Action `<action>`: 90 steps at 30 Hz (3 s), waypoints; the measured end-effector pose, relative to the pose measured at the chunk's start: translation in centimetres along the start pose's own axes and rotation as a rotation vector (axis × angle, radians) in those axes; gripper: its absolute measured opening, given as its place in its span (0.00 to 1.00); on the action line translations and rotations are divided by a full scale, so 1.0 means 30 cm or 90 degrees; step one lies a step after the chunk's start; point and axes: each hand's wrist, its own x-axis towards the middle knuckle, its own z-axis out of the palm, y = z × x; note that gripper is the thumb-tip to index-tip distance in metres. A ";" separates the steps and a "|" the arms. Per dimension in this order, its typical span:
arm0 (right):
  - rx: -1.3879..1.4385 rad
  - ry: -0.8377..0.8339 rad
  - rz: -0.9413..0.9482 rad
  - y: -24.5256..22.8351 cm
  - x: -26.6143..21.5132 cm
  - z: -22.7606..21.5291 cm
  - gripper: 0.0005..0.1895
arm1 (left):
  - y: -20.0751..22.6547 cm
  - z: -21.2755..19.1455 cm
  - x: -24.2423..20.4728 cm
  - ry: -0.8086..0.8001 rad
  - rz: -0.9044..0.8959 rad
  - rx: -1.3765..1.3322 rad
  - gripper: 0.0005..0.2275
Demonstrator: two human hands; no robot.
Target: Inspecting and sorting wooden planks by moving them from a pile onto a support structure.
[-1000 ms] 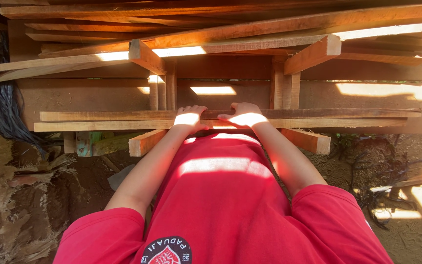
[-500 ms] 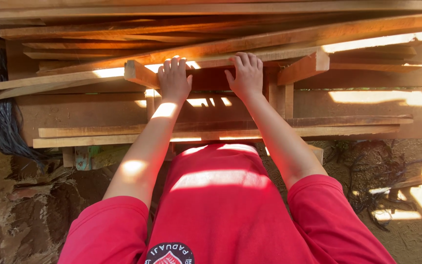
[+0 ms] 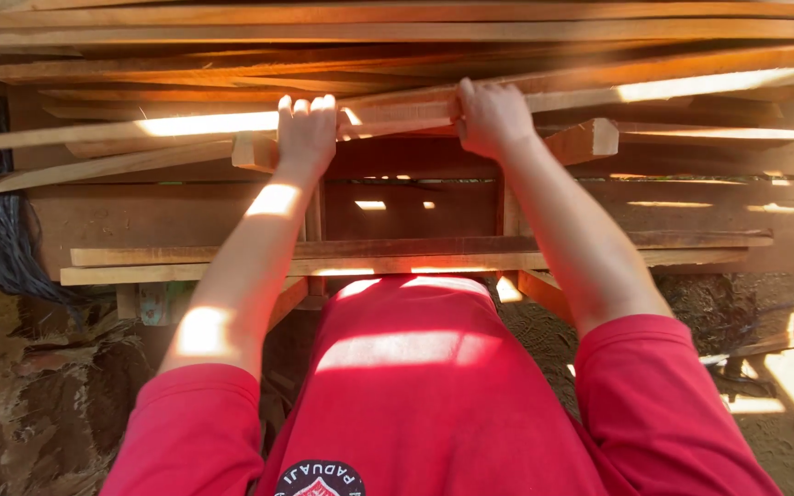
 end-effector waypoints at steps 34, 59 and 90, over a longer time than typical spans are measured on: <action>0.305 -0.282 0.031 -0.138 -0.260 -0.410 0.28 | 0.109 -0.521 -0.224 -0.285 0.145 -0.300 0.23; 0.267 -0.175 0.040 -0.265 -0.258 0.272 0.35 | 0.272 0.147 -0.260 -0.217 -0.009 -0.102 0.28; 0.389 -0.285 0.128 -0.451 -0.414 0.334 0.22 | 0.299 0.195 -0.614 -0.283 0.080 -0.187 0.46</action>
